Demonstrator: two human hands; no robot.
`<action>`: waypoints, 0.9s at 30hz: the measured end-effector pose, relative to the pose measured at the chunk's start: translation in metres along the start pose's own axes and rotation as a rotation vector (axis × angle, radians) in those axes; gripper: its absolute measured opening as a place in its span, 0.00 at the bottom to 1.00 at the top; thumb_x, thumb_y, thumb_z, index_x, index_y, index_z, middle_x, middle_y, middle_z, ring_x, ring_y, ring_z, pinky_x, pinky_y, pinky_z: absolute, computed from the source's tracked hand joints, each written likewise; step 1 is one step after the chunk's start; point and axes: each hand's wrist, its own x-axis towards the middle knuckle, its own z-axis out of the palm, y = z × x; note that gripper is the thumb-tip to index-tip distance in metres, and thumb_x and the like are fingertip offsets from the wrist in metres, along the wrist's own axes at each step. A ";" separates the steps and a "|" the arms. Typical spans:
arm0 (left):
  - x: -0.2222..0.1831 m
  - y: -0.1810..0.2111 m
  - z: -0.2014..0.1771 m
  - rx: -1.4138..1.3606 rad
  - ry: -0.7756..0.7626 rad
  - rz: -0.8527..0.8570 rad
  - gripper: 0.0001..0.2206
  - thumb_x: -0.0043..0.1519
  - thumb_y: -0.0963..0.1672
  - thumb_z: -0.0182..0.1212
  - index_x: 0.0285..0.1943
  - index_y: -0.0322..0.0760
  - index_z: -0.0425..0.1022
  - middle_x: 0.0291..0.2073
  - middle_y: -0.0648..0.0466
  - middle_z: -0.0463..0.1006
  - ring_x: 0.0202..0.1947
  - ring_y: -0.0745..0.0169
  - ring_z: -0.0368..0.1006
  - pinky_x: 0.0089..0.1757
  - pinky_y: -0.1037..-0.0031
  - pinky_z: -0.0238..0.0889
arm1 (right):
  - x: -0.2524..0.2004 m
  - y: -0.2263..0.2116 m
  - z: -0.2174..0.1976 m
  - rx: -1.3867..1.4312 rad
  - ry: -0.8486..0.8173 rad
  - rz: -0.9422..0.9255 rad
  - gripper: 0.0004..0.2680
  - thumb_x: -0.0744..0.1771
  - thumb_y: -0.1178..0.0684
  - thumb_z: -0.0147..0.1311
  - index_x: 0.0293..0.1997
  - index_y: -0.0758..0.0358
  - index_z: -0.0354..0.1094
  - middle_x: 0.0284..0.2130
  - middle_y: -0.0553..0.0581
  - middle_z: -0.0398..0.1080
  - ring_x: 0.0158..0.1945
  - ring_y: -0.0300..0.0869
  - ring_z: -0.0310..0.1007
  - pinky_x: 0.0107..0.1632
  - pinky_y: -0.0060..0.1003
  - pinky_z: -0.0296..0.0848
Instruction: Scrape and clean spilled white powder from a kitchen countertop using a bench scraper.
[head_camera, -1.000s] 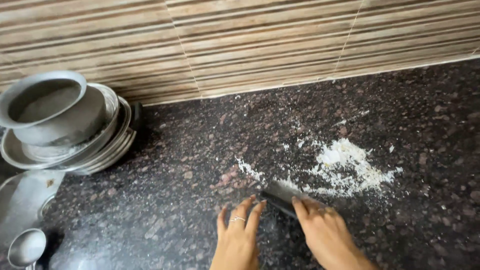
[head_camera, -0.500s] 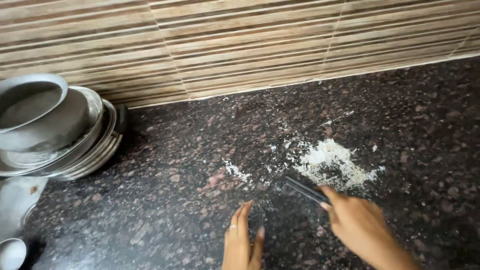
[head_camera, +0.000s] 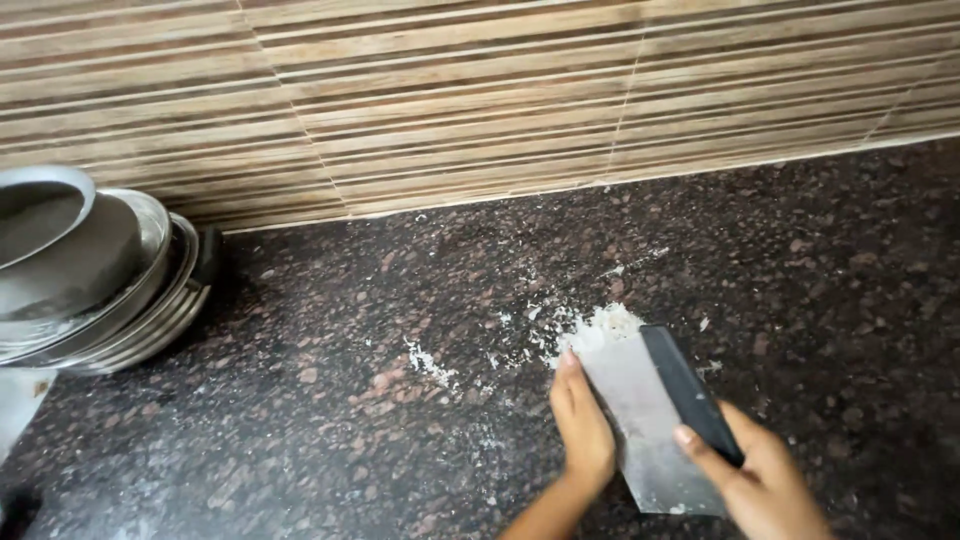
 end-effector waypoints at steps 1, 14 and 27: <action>-0.008 -0.001 0.008 0.020 -0.029 -0.001 0.23 0.72 0.52 0.41 0.42 0.28 0.75 0.35 0.52 0.78 0.37 0.66 0.71 0.43 0.69 0.67 | 0.006 0.001 -0.008 0.042 0.035 -0.010 0.12 0.65 0.52 0.59 0.51 0.66 0.75 0.32 0.54 0.77 0.37 0.32 0.69 0.40 0.31 0.70; -0.037 0.076 -0.069 1.350 -0.566 0.868 0.30 0.54 0.46 0.64 0.66 0.29 0.68 0.65 0.35 0.70 0.70 0.36 0.63 0.60 0.38 0.47 | 0.086 -0.146 0.039 -0.388 -0.197 -0.601 0.12 0.64 0.60 0.60 0.52 0.55 0.74 0.42 0.52 0.82 0.34 0.45 0.80 0.36 0.38 0.75; -0.035 0.178 -0.231 1.140 0.065 0.632 0.17 0.52 0.35 0.61 0.50 0.36 0.76 0.42 0.47 0.82 0.40 0.46 0.77 0.42 0.61 0.68 | 0.123 -0.225 0.297 -0.762 -0.839 -1.290 0.14 0.60 0.67 0.56 0.39 0.47 0.78 0.32 0.49 0.78 0.43 0.45 0.74 0.53 0.47 0.64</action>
